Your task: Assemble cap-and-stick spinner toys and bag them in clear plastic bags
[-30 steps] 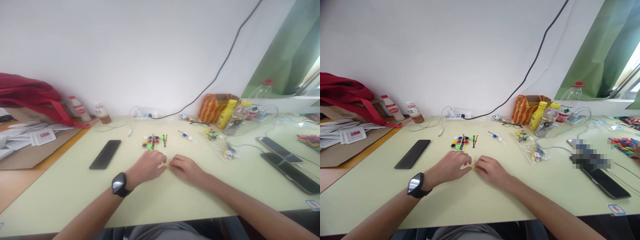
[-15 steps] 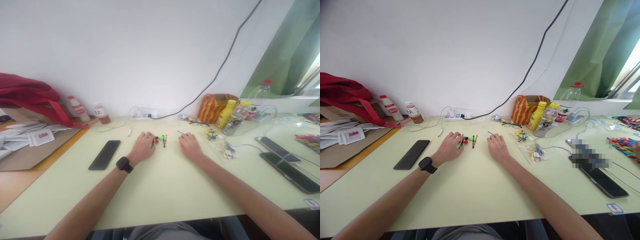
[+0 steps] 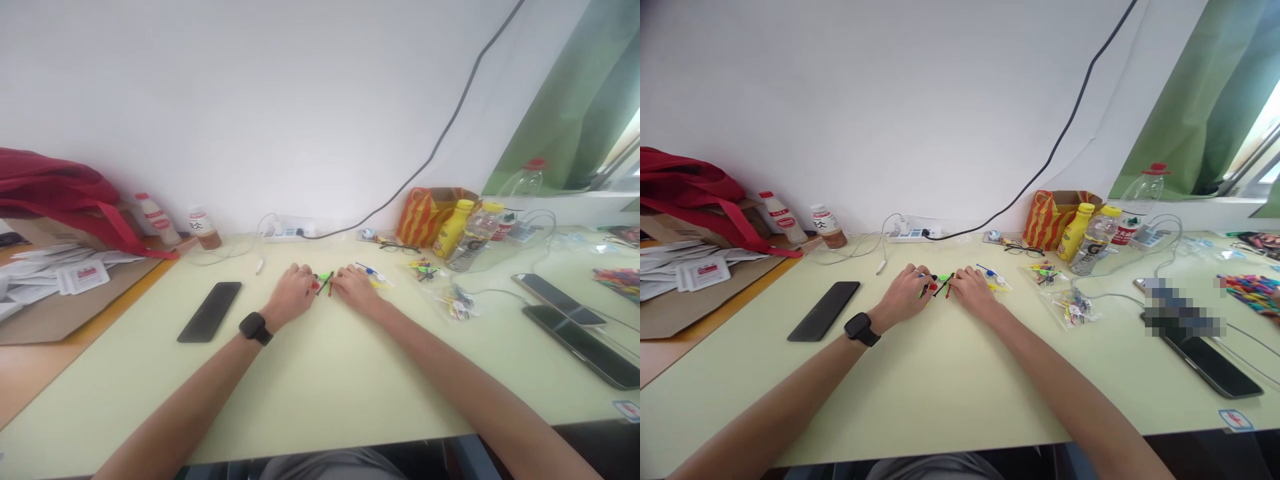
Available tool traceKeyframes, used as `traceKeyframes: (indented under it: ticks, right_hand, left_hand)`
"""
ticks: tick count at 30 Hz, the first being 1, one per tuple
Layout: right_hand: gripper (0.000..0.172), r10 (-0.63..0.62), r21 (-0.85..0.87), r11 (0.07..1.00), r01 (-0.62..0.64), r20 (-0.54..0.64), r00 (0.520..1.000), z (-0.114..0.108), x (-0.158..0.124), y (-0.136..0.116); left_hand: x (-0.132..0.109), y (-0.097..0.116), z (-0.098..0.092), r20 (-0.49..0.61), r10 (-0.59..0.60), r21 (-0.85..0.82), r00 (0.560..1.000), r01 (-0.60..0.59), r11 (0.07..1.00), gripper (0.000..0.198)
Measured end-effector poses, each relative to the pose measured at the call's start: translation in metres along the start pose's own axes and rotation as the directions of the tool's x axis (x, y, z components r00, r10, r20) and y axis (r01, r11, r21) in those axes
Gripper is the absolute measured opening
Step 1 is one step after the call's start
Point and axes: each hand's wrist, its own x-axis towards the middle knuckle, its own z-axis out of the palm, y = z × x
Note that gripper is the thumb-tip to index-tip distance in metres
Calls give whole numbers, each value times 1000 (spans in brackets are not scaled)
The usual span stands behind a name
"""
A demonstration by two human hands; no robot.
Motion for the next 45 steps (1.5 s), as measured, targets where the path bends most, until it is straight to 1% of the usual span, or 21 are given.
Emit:
traceKeyframes:
  ticks: [4,8,10,11,12,13,15,17,19,20,22,24,27,29,31,34,36,39,42,44,45]
  right_hand:
    - [18,-48,23,999,48,14,999,-6,-2,4]
    - [18,-106,51,993,105,18,994,-26,-11,4]
    - [18,-113,68,991,113,1,994,-40,-21,2]
    - [18,-108,88,990,109,-14,994,-47,-28,1]
    - [17,-84,153,984,91,-52,995,-53,-34,0]
    - [15,-35,233,971,53,-80,996,-59,-41,0]
    - [14,84,414,909,-52,-58,995,-68,-54,1]
    - [15,207,554,817,-158,-26,978,-73,-64,2]
    - [18,290,654,721,-229,15,957,-73,-71,2]
    - [19,308,695,675,-249,42,951,-73,-73,1]
    - [22,298,763,590,-264,98,949,-71,-74,-2]
    - [26,266,803,537,-258,129,955,-70,-74,-7]
    - [29,210,820,532,-210,112,971,-73,-73,-17]
    - [27,177,825,540,-170,86,980,-76,-73,-24]
    - [26,165,838,524,-154,77,983,-78,-74,-29]
    - [24,173,849,507,-151,72,982,-76,-75,-35]
    - [21,174,833,534,-141,56,983,-74,-76,-37]
    - [19,157,790,601,-118,28,987,-72,-78,-38]
    - [17,167,741,660,-127,21,986,-75,-79,-36]
    - [17,199,738,656,-159,34,979,-78,-78,-35]
    - [18,215,753,634,-177,48,975,-79,-77,-34]
  left_hand:
    - [-4,7,-4,6,7,-34,1000,-7,999,8]
    - [-9,12,-9,-7,-37,-85,999,36,996,5]
    - [-11,14,-12,-17,-79,-158,997,75,985,7]
    - [-13,15,-14,-15,-97,-219,995,91,971,8]
    - [-14,17,-14,-7,-112,-297,994,105,949,8]
    - [-15,20,-14,10,-120,-387,993,114,915,8]
    - [-18,28,-12,67,-114,-586,991,132,800,9]
    - [-22,38,-8,147,-93,-757,985,172,630,14]
    - [-27,50,-2,219,-100,-855,971,240,461,24]
    - [-29,54,1,254,-103,-879,962,274,390,30]
    - [-32,61,7,296,-107,-902,949,315,296,31]
    - [-34,65,11,299,-130,-912,945,323,253,29]
    - [-34,65,14,277,-185,-924,943,314,219,34]
    - [-34,65,13,259,-186,-933,948,295,205,38]
    - [-33,65,12,227,-167,-944,959,259,206,39]
    - [-34,67,12,177,-145,-952,973,207,227,34]
    - [-34,67,13,155,-136,-948,978,187,260,31]
    - [-36,66,15,115,-124,-924,986,152,352,28]
    - [-37,64,14,28,-138,-876,990,91,473,23]
    - [-38,63,12,-51,-146,-822,988,42,568,19]
    - [-38,62,11,-86,-139,-793,987,17,610,18]
